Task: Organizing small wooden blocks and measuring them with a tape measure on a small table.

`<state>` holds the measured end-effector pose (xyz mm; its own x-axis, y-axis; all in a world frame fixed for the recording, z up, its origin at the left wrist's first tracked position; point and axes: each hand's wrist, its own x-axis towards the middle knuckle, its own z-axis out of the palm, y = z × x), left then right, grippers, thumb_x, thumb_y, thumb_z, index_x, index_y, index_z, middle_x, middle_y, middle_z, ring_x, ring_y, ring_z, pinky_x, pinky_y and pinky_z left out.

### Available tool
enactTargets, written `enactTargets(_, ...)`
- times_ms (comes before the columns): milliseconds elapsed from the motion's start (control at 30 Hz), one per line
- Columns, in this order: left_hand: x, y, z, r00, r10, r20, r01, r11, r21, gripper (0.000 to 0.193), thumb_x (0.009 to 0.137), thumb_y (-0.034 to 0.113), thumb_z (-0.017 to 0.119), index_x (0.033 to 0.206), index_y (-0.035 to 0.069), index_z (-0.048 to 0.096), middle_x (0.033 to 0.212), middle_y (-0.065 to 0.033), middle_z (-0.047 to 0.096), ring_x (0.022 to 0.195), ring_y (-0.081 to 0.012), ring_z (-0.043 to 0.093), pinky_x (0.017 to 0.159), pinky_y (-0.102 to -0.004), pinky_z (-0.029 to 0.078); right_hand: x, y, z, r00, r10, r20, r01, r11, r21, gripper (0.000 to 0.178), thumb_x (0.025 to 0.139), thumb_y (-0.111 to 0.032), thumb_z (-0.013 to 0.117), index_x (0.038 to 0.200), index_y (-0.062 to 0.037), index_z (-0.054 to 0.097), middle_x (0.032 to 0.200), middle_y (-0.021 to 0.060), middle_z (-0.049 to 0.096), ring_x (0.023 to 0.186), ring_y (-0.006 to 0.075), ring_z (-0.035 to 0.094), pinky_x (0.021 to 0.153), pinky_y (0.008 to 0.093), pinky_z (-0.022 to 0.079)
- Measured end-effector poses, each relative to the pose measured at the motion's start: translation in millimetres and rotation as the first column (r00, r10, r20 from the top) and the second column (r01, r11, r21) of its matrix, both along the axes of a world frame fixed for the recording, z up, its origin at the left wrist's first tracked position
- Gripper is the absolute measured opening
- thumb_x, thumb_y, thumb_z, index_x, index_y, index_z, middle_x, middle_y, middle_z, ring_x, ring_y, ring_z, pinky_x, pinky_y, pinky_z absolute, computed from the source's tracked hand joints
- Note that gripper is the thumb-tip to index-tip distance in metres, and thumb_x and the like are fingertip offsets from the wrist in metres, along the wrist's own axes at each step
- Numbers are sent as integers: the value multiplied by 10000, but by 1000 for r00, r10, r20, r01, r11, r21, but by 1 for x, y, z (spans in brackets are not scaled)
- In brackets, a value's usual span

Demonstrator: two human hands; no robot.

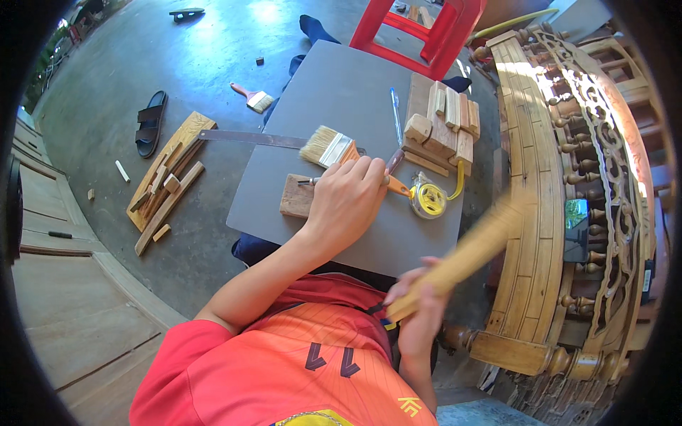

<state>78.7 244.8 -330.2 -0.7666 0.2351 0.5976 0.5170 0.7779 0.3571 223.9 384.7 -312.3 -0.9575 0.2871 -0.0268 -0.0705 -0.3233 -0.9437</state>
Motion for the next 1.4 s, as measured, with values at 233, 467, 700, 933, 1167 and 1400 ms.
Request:
enactTargets(233,-1,-1,-1,1000,26,15,-26,999,-27,135,925,138,635,935,48,536,841,-98,561,830,-282,606,766,-400,478,-6,30,0,987,115,113,-136,970,202,349,992,-240,549,1260,-27,484,768,1,442,618,61,416,539,208,374)
enactTargets(467,6,12,12,998,-32,-46,35,996,79,160,971,181,618,897,59,544,806,-79,550,777,-268,580,733,-401,471,-5,29,-3,989,105,105,-114,990,81,415,1004,-317,539,1272,-8,471,767,21,446,625,80,430,552,225,398)
enactTargets(700,3,6,10,997,-44,-58,51,992,114,143,946,153,636,902,54,542,792,-76,551,745,-249,583,689,-388,466,-6,31,-1,997,79,22,-81,990,119,467,994,-355,552,1271,11,469,760,17,431,614,85,426,526,230,381)
enactTargets(933,2,4,7,994,-73,-80,84,985,153,153,872,110,668,920,47,537,816,-86,564,729,-272,594,682,-399,473,-17,30,18,848,-327,-418,362,932,4,502,1062,-443,434,1333,-21,401,822,24,436,628,110,409,649,283,371)
enactTargets(1167,4,-5,13,994,-82,-68,97,960,263,175,865,104,674,934,47,523,834,-106,568,767,-305,601,695,-411,478,15,40,-17,954,224,201,-301,712,635,491,1007,-364,512,1338,-22,388,890,43,487,653,127,473,590,282,407)
enactTargets(1400,5,-5,11,993,-92,-76,107,968,226,186,859,107,679,920,48,514,832,-95,544,779,-288,598,705,-405,477,-8,14,18,893,-301,-333,282,954,-105,528,987,-394,578,1331,-52,370,858,51,491,661,144,482,639,319,442)
